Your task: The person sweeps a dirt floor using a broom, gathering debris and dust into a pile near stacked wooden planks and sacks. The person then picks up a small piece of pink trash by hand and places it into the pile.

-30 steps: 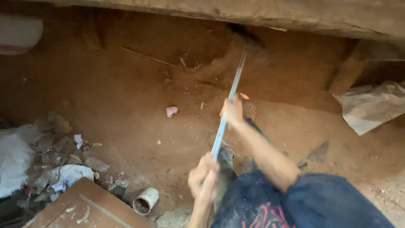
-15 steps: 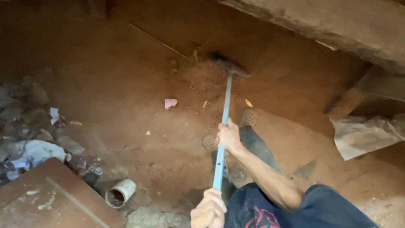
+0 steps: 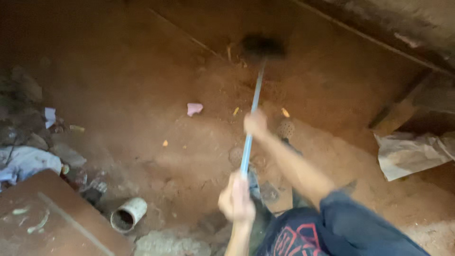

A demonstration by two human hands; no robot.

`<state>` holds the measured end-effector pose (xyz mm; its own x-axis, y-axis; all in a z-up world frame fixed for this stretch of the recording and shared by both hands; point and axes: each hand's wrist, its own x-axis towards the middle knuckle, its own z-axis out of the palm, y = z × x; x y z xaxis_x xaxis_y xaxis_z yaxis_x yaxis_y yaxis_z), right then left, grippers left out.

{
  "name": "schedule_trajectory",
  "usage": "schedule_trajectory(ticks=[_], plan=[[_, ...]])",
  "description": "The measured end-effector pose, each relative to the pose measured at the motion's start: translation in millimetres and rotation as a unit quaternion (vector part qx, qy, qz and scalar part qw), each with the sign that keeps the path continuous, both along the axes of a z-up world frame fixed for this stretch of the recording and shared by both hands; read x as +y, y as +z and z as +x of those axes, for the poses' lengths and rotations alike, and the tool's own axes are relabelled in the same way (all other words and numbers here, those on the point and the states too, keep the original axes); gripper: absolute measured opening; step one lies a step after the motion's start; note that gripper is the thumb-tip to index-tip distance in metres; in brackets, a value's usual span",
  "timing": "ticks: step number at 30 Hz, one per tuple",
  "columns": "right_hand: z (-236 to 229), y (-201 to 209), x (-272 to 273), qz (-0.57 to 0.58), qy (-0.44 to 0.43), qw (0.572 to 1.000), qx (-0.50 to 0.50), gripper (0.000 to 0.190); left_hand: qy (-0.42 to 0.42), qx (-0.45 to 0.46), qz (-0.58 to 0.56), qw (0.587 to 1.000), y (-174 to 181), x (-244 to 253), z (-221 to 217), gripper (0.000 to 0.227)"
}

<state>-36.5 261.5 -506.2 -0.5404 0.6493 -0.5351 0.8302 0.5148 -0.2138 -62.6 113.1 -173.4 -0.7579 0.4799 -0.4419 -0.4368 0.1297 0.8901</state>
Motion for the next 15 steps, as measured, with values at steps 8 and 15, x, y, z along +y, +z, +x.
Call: schedule_trajectory(ticks=[8, 15], plan=[[48.9, 206.7, -93.7, -0.360, -0.658, 0.571, 0.334, 0.008, -0.226, 0.214, 0.221, 0.924, 102.7, -55.5, -8.8, 0.042], [194.0, 128.9, 30.0, -0.157, -0.747, 0.495, 0.415, 0.006, -0.366, -0.010, 0.143, 0.919, 42.1, 74.0, 45.7, 0.024]])
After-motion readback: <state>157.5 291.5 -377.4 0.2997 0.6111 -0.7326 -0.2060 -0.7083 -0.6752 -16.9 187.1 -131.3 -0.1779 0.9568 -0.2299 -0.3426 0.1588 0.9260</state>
